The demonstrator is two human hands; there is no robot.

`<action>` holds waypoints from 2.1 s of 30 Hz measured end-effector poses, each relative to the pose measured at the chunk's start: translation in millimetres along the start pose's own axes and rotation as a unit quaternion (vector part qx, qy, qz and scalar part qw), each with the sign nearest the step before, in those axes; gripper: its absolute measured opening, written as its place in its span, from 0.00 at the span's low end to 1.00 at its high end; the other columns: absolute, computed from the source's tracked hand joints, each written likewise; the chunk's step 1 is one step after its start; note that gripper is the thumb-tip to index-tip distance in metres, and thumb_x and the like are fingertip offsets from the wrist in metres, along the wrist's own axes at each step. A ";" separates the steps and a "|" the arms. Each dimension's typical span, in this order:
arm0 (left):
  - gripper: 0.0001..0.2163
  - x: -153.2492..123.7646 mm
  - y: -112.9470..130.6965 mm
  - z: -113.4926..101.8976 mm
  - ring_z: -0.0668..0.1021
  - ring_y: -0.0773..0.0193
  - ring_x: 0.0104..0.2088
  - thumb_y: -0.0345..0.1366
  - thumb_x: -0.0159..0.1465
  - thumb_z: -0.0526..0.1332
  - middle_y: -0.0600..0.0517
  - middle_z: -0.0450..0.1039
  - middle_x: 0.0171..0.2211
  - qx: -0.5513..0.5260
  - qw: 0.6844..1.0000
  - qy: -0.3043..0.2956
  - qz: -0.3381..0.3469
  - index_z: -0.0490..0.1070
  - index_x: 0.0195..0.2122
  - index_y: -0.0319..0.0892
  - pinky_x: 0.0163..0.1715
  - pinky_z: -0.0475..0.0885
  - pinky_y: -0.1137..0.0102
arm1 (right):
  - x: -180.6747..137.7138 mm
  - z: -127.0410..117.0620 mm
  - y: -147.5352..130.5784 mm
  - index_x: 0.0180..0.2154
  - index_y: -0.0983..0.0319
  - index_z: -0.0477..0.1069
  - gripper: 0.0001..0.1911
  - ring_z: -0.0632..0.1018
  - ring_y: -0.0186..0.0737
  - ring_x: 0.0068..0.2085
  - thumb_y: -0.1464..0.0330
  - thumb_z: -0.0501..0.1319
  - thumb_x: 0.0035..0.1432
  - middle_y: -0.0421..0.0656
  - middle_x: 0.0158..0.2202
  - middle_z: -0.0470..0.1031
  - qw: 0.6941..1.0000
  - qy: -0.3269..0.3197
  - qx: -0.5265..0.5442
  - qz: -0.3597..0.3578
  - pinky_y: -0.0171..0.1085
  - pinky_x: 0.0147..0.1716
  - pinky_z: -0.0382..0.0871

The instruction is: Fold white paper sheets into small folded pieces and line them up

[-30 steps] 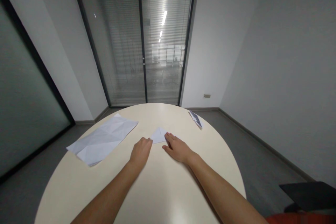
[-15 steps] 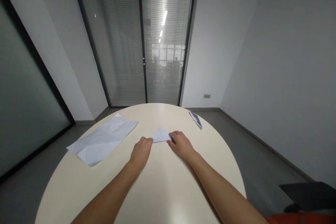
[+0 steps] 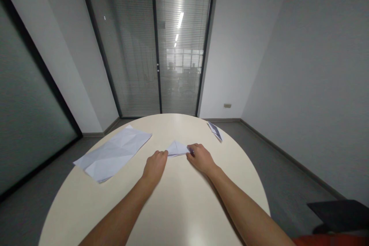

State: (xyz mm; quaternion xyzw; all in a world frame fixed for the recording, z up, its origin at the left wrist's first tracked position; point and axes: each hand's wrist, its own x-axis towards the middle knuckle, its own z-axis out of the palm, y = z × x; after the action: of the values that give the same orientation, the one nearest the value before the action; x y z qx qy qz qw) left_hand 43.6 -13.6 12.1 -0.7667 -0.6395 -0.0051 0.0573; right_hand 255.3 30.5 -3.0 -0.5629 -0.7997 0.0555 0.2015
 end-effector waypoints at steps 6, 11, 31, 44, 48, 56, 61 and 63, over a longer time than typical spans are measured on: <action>0.14 2.0 -1.5 5.3 0.78 0.54 0.47 0.23 0.68 0.48 0.41 0.76 0.42 -0.001 1.000 0.019 0.009 0.69 0.49 0.38 0.38 0.75 0.65 | 0.9 -2.0 -0.2 0.48 0.59 0.75 0.15 0.73 0.47 0.51 0.68 0.54 0.65 0.49 0.47 0.78 1.000 -0.011 -0.013 -0.025 0.40 0.48 0.65; 0.14 3.0 -3.3 9.9 0.77 0.54 0.47 0.24 0.68 0.48 0.41 0.75 0.43 -0.017 0.999 0.027 0.007 0.69 0.49 0.39 0.39 0.75 0.64 | 1.7 -2.1 2.3 0.49 0.60 0.75 0.17 0.73 0.47 0.50 0.73 0.55 0.61 0.49 0.47 0.78 0.999 -0.017 -0.022 -0.041 0.40 0.48 0.65; 0.14 2.7 -3.1 10.4 0.78 0.58 0.46 0.32 0.71 0.50 0.47 0.78 0.43 -0.080 0.994 0.061 -0.043 0.70 0.53 0.47 0.41 0.71 0.67 | 15.5 6.4 28.0 0.44 0.61 0.80 0.19 0.78 0.44 0.49 0.77 0.55 0.57 0.46 0.46 0.81 0.977 0.140 0.157 0.029 0.42 0.54 0.68; 0.15 5.8 9.5 22.1 0.82 0.64 0.41 0.34 0.68 0.57 0.52 0.81 0.43 -0.300 0.944 0.079 -0.112 0.65 0.56 0.48 0.37 0.69 0.73 | 5.6 -4.6 -4.0 0.57 0.57 0.72 0.25 0.73 0.47 0.52 0.77 0.50 0.63 0.47 0.51 0.76 0.983 0.122 0.064 -0.123 0.46 0.55 0.67; 0.21 6.1 10.3 26.6 0.81 0.64 0.42 0.35 0.67 0.60 0.52 0.81 0.44 -0.311 0.941 0.085 -0.103 0.60 0.60 0.48 0.37 0.69 0.72 | 2.6 -3.8 -11.4 0.59 0.58 0.70 0.24 0.73 0.46 0.52 0.77 0.50 0.65 0.46 0.51 0.78 0.983 0.093 0.057 -0.151 0.45 0.54 0.67; 0.20 5.9 6.3 26.7 0.80 0.62 0.41 0.36 0.68 0.56 0.51 0.79 0.40 -0.274 0.952 0.087 -0.103 0.60 0.61 0.45 0.39 0.70 0.71 | -0.6 0.1 -19.8 0.58 0.58 0.71 0.24 0.74 0.42 0.52 0.75 0.54 0.62 0.44 0.51 0.78 0.983 0.008 0.071 -0.168 0.39 0.54 0.66; 0.14 11.8 -2.5 35.3 0.74 0.59 0.53 0.31 0.67 0.53 0.46 0.74 0.50 -0.271 0.941 0.195 -0.049 0.67 0.53 0.42 0.55 0.69 0.66 | -2.9 6.3 -15.9 0.57 0.56 0.72 0.23 0.75 0.41 0.52 0.73 0.57 0.61 0.44 0.52 0.78 0.981 -0.034 0.106 -0.156 0.38 0.54 0.66; 0.14 14.2 -4.6 41.6 0.72 0.60 0.57 0.29 0.67 0.53 0.46 0.71 0.55 -0.286 0.937 0.198 -0.003 0.68 0.53 0.41 0.60 0.66 0.65 | -4.0 6.7 -13.5 0.58 0.57 0.72 0.22 0.76 0.42 0.51 0.70 0.59 0.62 0.46 0.51 0.77 0.978 -0.046 0.116 -0.164 0.38 0.54 0.66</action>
State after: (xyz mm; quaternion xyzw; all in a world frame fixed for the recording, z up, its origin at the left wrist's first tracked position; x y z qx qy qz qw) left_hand 38.9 5.1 -27.7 -0.7320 -0.5892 -0.3400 -0.0387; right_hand 242.0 22.8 -5.8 -0.3932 -0.8778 0.1402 0.2348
